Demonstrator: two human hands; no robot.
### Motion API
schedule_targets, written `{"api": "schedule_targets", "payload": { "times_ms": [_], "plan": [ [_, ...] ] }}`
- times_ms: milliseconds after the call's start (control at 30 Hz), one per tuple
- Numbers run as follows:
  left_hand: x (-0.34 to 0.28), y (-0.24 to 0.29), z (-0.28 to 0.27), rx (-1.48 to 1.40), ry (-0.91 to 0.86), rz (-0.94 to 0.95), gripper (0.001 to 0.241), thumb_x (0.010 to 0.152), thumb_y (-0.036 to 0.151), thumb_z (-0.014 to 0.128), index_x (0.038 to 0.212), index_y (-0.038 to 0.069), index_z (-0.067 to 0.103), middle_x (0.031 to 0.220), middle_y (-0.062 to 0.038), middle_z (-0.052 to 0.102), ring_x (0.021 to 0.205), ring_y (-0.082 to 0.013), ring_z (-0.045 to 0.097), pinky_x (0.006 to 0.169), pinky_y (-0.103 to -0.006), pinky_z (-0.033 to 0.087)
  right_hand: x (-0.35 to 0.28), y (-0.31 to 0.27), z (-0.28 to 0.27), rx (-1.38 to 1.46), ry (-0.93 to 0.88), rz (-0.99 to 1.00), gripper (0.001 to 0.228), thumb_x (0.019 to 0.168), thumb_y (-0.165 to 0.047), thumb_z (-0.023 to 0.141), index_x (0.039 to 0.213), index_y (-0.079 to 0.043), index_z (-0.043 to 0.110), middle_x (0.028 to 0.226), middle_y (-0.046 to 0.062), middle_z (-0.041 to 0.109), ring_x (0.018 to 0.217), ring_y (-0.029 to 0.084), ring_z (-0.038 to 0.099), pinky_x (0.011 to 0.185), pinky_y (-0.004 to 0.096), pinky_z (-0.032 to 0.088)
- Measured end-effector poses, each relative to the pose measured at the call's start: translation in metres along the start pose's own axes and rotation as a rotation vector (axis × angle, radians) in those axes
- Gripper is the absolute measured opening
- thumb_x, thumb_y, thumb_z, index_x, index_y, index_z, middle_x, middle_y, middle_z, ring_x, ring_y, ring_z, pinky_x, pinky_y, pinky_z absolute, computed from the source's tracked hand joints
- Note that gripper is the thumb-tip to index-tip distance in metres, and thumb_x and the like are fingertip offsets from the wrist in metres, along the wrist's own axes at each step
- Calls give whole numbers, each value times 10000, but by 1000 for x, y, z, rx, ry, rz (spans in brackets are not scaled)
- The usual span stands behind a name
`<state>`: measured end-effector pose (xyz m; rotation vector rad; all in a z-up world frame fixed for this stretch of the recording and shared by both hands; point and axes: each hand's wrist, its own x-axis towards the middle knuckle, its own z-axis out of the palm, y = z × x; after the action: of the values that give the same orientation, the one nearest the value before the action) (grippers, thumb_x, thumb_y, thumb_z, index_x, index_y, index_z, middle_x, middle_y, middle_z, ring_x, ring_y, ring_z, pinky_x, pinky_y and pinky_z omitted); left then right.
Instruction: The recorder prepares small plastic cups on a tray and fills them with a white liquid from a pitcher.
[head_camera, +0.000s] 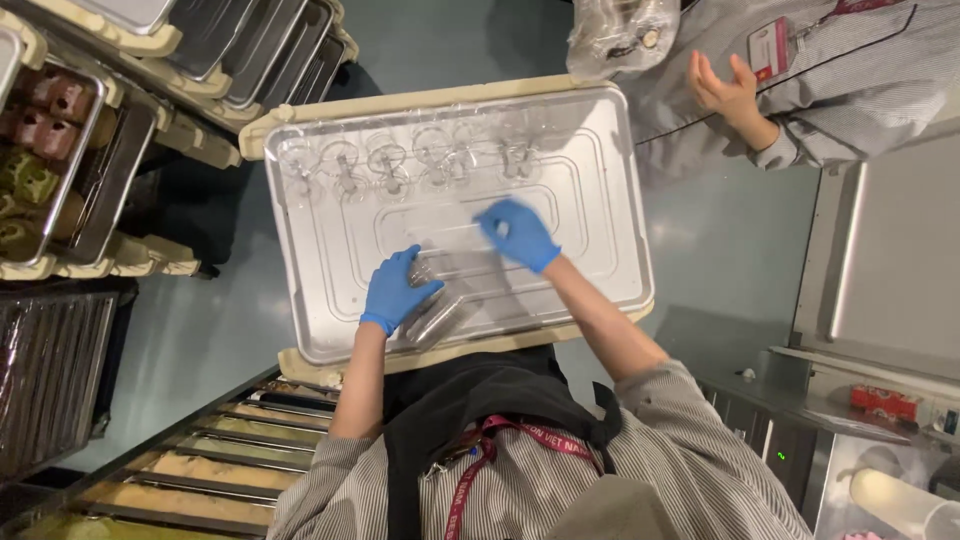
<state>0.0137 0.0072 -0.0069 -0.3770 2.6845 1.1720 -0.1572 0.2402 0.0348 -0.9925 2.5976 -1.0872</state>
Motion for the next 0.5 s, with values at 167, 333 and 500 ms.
{"api": "schedule_targets", "payload": {
  "times_ms": [167, 333, 500],
  "plan": [
    [24, 0, 9, 102, -28, 14, 910, 762, 559, 803, 1465, 71, 494, 1328, -178, 603, 1181, -377, 579, 1013, -481, 464, -71, -36, 62, 220, -581, 91, 354, 874, -410, 725, 1011, -94, 810, 947, 155, 749, 884, 313, 698, 831, 409, 553],
    [49, 27, -9, 134, -68, 53, 985, 742, 650, 772, 1491, 93, 454, 1438, -176, 525, 1250, -378, 535, 1035, -505, 426, -99, -19, 87, 545, -445, 313, 352, 979, -338, 659, 1078, -15, 761, 992, 136, 790, 880, 216, 737, 842, 346, 565],
    [46, 31, 13, 213, -178, 90, 958, 745, 705, 746, 1462, 127, 485, 1479, -153, 509, 1287, -373, 525, 1062, -501, 402, -98, -25, 68, 502, -387, 409, 327, 898, -265, 718, 1010, 32, 797, 891, 118, 782, 800, 175, 714, 762, 324, 564]
  ]
}}
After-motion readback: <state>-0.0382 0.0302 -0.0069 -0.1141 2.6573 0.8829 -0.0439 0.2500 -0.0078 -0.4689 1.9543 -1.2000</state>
